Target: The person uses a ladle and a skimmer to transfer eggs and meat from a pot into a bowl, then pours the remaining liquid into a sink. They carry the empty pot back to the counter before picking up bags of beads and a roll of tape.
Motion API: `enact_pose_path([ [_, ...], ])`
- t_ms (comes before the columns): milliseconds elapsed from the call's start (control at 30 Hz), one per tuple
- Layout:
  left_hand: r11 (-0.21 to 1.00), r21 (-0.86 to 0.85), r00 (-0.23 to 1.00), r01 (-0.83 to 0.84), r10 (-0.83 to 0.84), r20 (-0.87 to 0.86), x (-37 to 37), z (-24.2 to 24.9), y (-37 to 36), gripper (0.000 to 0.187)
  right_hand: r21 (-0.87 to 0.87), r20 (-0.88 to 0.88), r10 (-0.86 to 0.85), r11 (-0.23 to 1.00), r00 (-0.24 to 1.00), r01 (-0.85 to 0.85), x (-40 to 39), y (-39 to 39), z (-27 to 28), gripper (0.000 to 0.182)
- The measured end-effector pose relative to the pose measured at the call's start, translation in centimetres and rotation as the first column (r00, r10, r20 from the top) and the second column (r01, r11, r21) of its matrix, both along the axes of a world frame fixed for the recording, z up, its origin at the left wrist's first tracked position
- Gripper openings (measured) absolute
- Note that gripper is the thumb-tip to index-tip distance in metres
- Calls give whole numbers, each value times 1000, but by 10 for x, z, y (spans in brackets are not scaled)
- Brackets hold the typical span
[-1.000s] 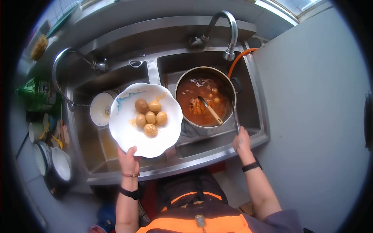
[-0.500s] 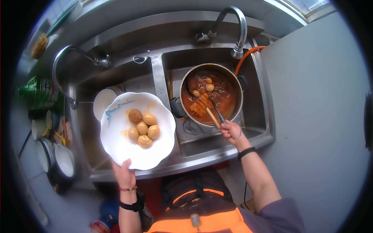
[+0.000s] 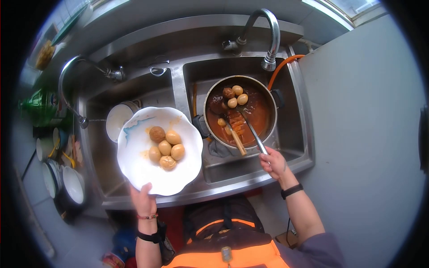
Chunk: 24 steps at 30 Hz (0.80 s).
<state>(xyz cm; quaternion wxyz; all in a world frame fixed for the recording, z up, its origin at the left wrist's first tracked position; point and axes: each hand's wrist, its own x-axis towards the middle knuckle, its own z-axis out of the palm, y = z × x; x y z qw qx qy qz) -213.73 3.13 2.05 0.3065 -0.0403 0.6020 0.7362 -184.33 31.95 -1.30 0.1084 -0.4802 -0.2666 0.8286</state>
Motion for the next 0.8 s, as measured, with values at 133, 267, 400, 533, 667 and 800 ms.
enact_pose_path([
  [133,999,-24,998,-23,24,53,6,5,14,60,-26,26,60,998,998,-60,-5,-19,4,27],
  [267,999,-36,998,-23,25,53,7,-2,13,59,139,197,154,973,968,-183,-19,-49,0,33],
  [400,998,-54,997,-24,28,67,7,-4,13,58,283,439,227,883,869,-374,-29,-77,-10,37],
  [533,998,-46,997,-34,37,62,7,-8,10,59,630,531,162,581,832,-516,-12,-104,-60,42],
  [667,998,-50,999,-40,41,33,5,-9,9,60,640,555,144,555,820,-531,-9,-106,-66,45],
  [800,996,-77,998,-45,48,34,5,-8,12,60,686,507,149,527,849,-502,-10,-103,-53,42],
])
